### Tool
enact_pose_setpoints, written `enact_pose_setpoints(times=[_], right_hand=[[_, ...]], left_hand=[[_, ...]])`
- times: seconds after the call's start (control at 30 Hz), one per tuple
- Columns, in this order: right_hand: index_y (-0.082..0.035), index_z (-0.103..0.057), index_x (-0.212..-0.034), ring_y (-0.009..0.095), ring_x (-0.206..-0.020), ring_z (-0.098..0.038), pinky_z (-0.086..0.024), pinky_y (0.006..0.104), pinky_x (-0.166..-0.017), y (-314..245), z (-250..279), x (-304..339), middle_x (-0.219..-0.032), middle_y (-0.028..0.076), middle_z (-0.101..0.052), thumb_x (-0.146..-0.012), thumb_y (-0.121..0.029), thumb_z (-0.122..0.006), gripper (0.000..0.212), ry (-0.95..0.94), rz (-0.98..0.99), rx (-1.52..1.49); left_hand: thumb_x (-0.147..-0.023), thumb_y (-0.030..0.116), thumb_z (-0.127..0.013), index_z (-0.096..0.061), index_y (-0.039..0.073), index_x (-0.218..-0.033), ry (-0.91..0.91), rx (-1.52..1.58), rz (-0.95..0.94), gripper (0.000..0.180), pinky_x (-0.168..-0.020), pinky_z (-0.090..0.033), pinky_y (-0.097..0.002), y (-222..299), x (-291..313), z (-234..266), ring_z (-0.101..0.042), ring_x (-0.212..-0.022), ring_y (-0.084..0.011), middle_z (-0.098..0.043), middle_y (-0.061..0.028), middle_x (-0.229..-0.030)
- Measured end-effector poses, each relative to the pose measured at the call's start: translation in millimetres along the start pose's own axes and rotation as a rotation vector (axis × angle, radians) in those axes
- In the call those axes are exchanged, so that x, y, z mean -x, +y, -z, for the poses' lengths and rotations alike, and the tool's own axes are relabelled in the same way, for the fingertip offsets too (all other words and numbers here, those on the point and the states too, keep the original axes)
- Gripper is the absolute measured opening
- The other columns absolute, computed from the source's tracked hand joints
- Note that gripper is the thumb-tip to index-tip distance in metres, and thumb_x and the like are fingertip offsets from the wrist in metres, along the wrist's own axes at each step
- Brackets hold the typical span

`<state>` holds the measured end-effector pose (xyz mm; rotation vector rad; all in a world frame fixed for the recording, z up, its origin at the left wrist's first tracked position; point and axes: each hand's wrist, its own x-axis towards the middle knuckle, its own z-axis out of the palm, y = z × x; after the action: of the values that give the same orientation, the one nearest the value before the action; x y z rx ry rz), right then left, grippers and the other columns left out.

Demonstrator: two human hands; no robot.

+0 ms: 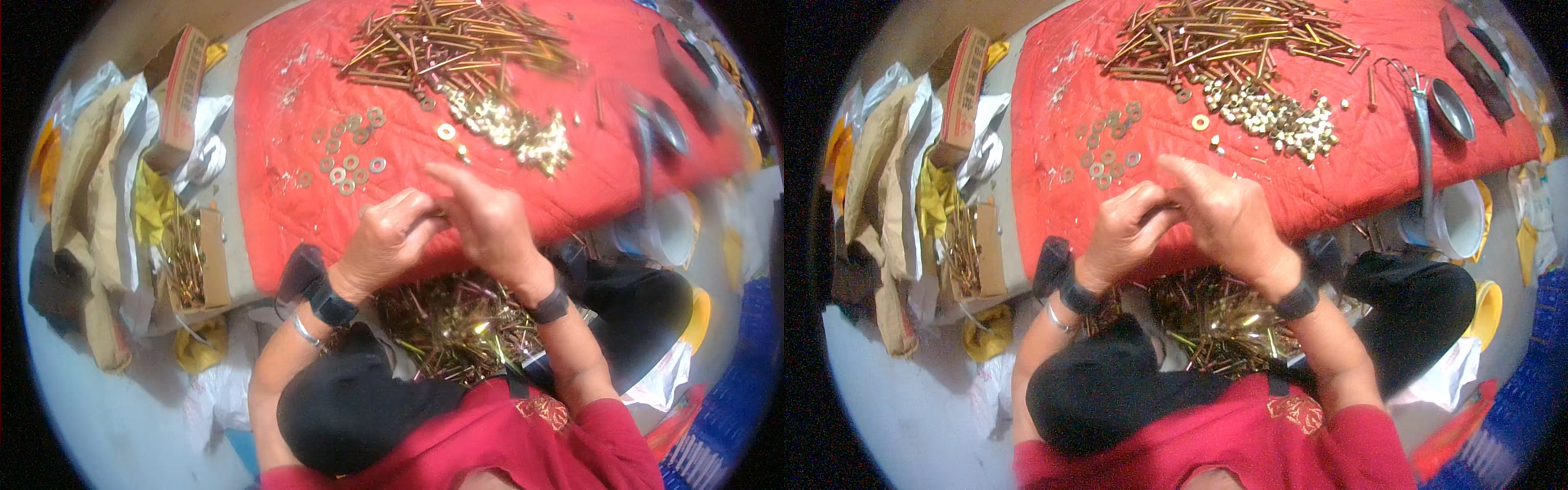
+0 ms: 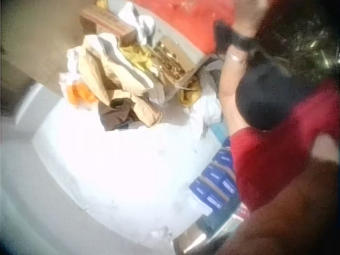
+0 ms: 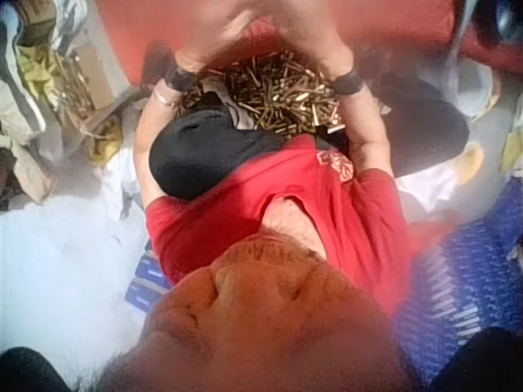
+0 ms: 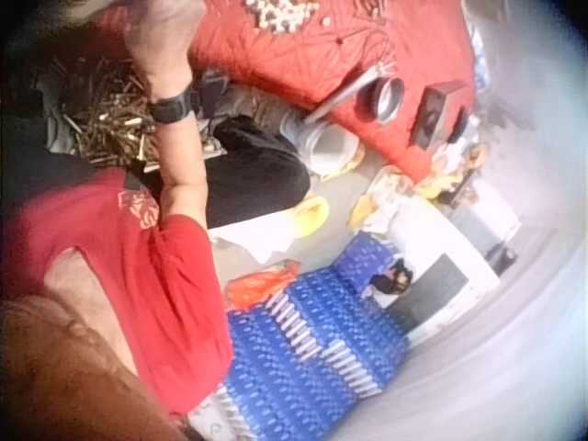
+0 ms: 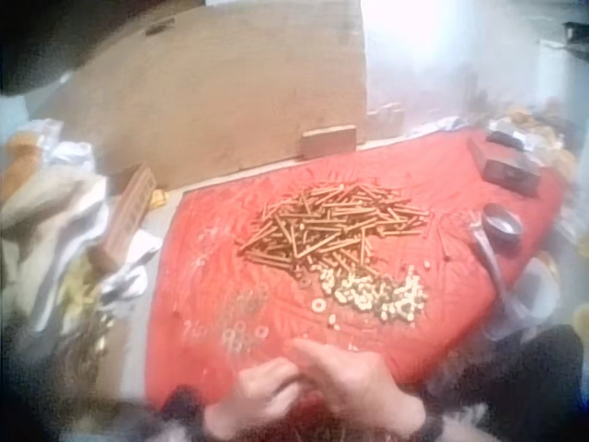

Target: Sorting and assembling gold-colored bolts, washers, and metal components on a red surface.

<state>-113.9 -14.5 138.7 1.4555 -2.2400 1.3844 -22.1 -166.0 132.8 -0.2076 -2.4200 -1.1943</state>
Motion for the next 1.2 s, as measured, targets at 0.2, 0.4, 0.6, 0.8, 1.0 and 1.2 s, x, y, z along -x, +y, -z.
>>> enact_pose_setpoints(times=[0.2,0.4,0.6,0.8,1.0,1.2], right_hand=[[-0.008,-0.059,-0.119,0.028,-0.079,-0.068,-0.052,0.0369,-0.068,-2,22,6,-0.088,0.017,-0.067,-0.093,-0.013,-0.060,0.026,-0.334,-0.317,-0.249],[-0.001,-0.060,-0.120,0.007,-0.071,-0.049,-0.041,0.0242,-0.063,6,74,9,-0.080,-0.002,-0.055,-0.093,-0.011,-0.056,0.029,-0.483,-0.590,-0.309],[-0.001,-0.062,-0.117,0.006,-0.066,-0.049,-0.041,0.0230,-0.058,28,44,18,-0.079,-0.002,-0.057,-0.096,-0.013,-0.056,0.024,-0.368,-0.496,-0.119],[-0.002,-0.064,-0.109,0.005,-0.071,-0.050,-0.041,0.0203,-0.061,74,10,35,-0.086,-0.001,-0.060,-0.097,-0.011,-0.059,0.016,-0.170,-0.505,-0.294],[0.000,-0.062,-0.111,0.012,-0.090,-0.055,-0.046,0.0259,-0.081,73,7,33,-0.102,0.004,-0.061,-0.096,-0.012,-0.059,0.020,-0.234,-0.484,-0.222],[0.001,-0.060,-0.111,0.014,-0.092,-0.054,-0.044,0.0272,-0.084,63,0,34,-0.102,0.003,-0.060,-0.094,-0.013,-0.060,0.022,-0.223,-0.414,-0.075]], left_hand=[[-0.085,0.012,-0.070,-0.066,0.001,-0.101,-0.156,0.011,-0.021,0.020,-0.076,-0.052,-0.0385,4,12,0,-0.067,-0.085,-0.0301,-0.068,-0.0135,-0.093],[-0.088,0.018,-0.070,-0.069,0.002,-0.107,-0.136,0.089,0.009,0.025,-0.089,-0.050,-0.0356,34,2,69,-0.065,-0.101,-0.0235,-0.070,-0.0114,-0.106],[-0.095,0.018,-0.064,-0.069,0.002,-0.106,0.689,-0.023,0.594,0.020,-0.081,-0.052,-0.0268,12,154,140,-0.065,-0.087,-0.0118,-0.071,-0.0049,-0.097],[-0.089,0.026,-0.069,-0.067,0.001,-0.103,0.646,0.030,1.471,0.029,-0.081,-0.050,-0.0293,-37,382,67,-0.064,-0.089,-0.0141,-0.071,-0.0053,-0.096],[-0.077,0.037,-0.079,-0.054,-0.001,-0.126,0.426,-0.003,1.730,0.067,-0.096,-0.046,-0.0440,-91,551,-71,-0.059,-0.110,-0.0349,-0.061,-0.0205,-0.120],[-0.058,0.044,-0.090,-0.025,0.011,-0.151,0.506,-0.578,1.798,0.118,-0.110,-0.030,-0.0558,-120,528,-112,-0.027,-0.141,-0.0395,-0.023,-0.0187,-0.156]])
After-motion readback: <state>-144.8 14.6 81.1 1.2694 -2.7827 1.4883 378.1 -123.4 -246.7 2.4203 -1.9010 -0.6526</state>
